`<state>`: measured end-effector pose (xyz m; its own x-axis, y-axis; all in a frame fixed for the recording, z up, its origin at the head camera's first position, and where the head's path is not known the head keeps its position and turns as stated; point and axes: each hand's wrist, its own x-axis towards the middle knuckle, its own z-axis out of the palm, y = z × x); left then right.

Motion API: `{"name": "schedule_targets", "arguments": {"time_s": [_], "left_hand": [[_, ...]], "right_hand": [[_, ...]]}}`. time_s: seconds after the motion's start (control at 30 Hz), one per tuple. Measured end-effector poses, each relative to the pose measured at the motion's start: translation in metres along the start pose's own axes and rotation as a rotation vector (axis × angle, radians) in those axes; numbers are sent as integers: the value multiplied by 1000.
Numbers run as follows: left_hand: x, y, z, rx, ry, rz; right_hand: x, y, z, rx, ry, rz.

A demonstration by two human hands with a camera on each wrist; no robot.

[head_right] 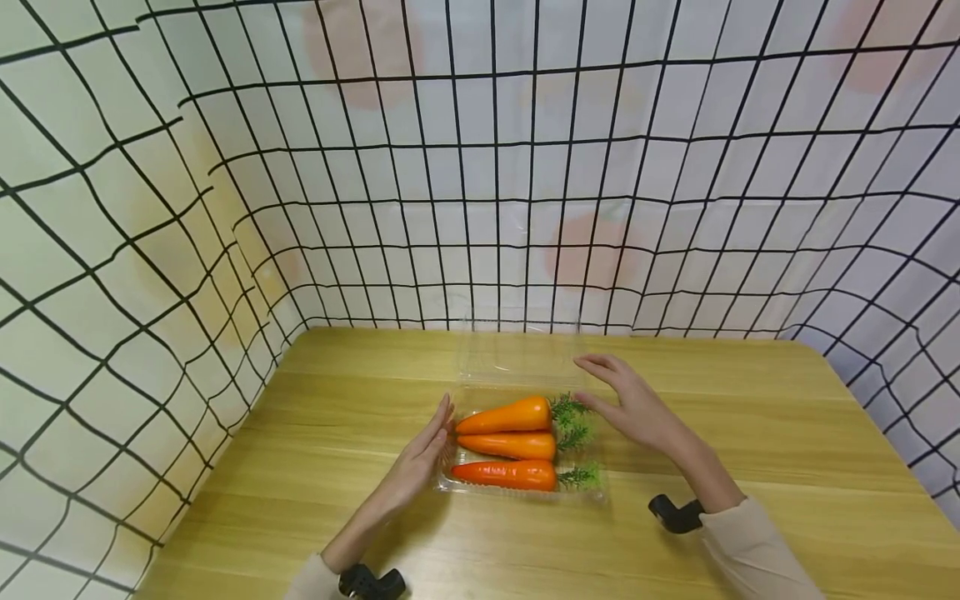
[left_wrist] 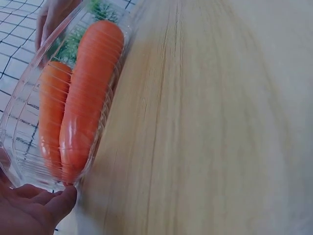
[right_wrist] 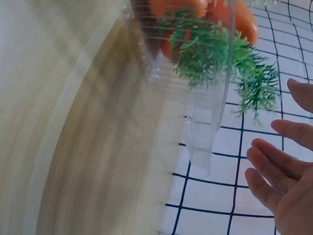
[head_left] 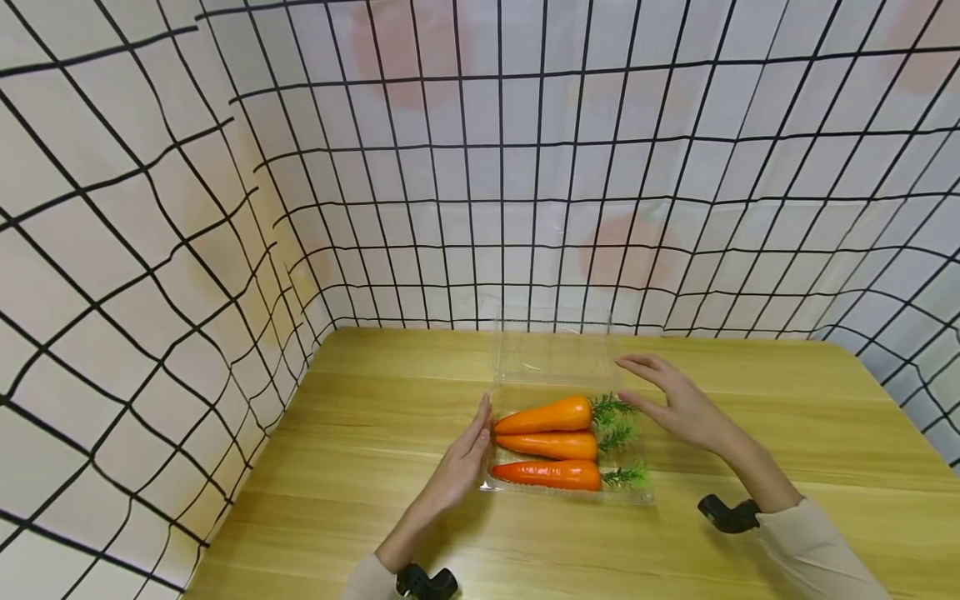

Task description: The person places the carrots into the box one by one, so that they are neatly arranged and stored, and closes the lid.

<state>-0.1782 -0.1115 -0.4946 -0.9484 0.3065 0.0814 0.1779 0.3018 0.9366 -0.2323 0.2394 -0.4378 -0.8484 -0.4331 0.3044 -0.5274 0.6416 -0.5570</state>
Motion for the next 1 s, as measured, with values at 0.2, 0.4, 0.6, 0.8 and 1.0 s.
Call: {"name": "schedule_targets", "arguments": {"time_s": [0.2,0.4,0.6,0.8,1.0], "left_hand": [[1,0,-2,15,3,0],[4,3,-9,55,30,-19],[10,2,-16,30,41,-24],[13,2,-22,48,55,-41],[21,4,-30,44,32,-67]], "right_hand": [[-3,6,-1,-1,-18,42],[-4,10,-6,1,-17,69],[-7,13,-9,-2,-14,99],[-9,17,-9,9,-16,109],[-8,24,-10,22,-25,145]]}}
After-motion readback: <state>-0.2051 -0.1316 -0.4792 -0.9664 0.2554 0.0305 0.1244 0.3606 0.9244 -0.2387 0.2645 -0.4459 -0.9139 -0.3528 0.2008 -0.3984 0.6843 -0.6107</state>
